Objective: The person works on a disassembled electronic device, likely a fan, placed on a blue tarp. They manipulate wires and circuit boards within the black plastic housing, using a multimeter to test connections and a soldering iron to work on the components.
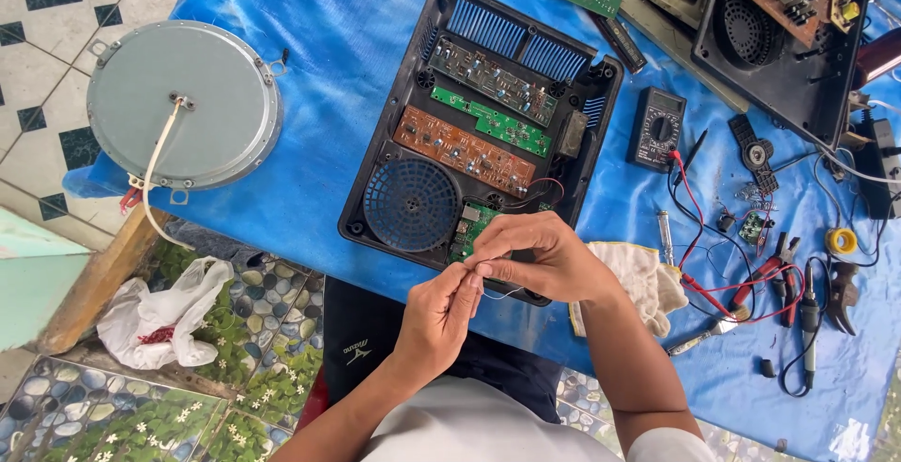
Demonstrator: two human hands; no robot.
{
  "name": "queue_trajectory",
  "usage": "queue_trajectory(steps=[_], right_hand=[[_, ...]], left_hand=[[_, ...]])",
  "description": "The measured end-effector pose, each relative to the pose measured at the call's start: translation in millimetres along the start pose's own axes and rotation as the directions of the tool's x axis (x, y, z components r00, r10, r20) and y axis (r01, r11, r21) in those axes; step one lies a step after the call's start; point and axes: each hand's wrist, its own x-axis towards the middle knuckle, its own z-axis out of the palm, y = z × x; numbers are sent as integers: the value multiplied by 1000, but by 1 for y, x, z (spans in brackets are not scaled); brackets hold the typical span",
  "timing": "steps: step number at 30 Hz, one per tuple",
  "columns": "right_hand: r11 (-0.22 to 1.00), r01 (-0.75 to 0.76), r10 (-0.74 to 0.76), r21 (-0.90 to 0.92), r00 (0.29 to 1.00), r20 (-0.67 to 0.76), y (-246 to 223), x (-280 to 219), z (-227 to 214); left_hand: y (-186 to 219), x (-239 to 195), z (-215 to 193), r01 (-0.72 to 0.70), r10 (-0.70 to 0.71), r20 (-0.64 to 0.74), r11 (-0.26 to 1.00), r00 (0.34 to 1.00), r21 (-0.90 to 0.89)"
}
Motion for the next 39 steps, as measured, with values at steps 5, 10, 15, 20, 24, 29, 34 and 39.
queue_trajectory(steps=[5, 10, 15, 20, 24, 29, 34, 39], right_hand=[[998, 26, -28, -56, 999, -37, -4, -5, 1], [992, 40, -48, -120, 997, -68, -7, -13, -5], [988, 50, -71, -143, 987, -143, -20, -22, -18], [988, -17, -21, -153, 969, -245, -23, -33, -26], [990, -13, -35, -138, 941, -337, -23, -39, -30], [999, 18, -30, -28, 852, -522, -15, -56, -49], [968, -131, -49, -213, 736, -676, -11, -56, -56], [802, -173, -247, -572, 776, -581, 0, -25, -50]], left_hand=[[-4, -3, -1, -34, 34, 2, 997, 999, 70], [-6, -2, 1, -92, 91, 16, 979, 996, 180], [-12, -4, 5, -190, 187, 40, 930, 981, 314], [-15, -4, 8, -241, 230, 72, 902, 970, 358], [-19, -5, 12, -229, 215, 79, 892, 973, 391], [-25, -9, 10, -216, 202, 76, 906, 976, 363], [-23, -11, 0, -190, 184, 53, 916, 982, 352], [-24, -2, -18, -189, 292, -193, 886, 937, 424]])
